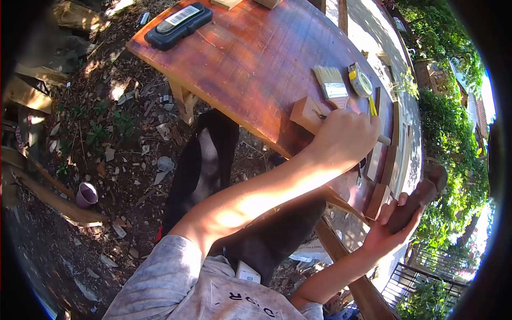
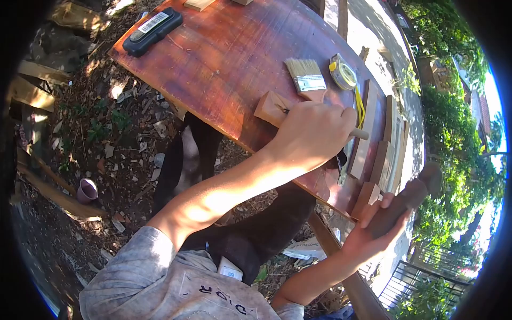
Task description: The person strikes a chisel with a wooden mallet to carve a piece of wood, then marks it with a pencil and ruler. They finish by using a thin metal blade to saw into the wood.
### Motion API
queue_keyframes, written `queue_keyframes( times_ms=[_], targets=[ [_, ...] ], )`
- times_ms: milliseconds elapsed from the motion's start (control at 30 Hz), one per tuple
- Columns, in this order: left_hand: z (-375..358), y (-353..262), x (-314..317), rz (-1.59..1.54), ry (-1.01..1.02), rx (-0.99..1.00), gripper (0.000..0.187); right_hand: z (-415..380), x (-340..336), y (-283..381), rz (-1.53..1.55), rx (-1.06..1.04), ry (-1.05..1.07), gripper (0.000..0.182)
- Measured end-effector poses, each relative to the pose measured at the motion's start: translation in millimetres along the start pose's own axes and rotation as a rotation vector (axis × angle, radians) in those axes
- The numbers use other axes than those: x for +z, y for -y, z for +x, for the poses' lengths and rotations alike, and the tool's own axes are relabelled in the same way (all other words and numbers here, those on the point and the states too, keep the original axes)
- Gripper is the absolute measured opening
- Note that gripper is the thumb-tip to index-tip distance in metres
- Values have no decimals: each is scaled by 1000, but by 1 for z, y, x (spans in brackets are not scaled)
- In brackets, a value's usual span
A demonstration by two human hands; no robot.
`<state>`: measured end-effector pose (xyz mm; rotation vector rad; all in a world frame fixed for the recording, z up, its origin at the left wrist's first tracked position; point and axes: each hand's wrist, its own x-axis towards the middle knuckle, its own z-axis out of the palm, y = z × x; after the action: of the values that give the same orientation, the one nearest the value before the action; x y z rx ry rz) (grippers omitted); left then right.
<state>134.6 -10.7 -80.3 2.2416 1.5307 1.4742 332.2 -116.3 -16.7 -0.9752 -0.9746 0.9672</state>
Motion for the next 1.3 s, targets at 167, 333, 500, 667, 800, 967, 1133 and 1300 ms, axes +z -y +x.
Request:
queue_keyframes(
  times_ms=[167,333,500,667,800,967,1133,1300],
  targets=[
    [4,1,-10,24,-8,-8,19,-25,17,-25,-691,151,173,40],
    [-4,7,-6,54,-15,46,20,-16,11,-14,79,79,-21,36],
    [2,11,-18,-29,-2,48,20,-38,43,-32,-212,322,264,31],
    [-5,14,-23,28,39,54,16,-16,17,-17,40,96,-48,43],
    [-2,18,-19,5,-89,132,13,-16,30,-7,124,-116,-175,45],
    [-8,19,-15,109,-105,166,12,-16,15,-3,137,-230,-179,46],
    [-8,18,-14,132,-92,140,12,-17,20,3,139,-382,-209,45],
    [-6,17,-17,125,-60,144,13,-43,61,-36,92,-197,-273,44]
  ],
)
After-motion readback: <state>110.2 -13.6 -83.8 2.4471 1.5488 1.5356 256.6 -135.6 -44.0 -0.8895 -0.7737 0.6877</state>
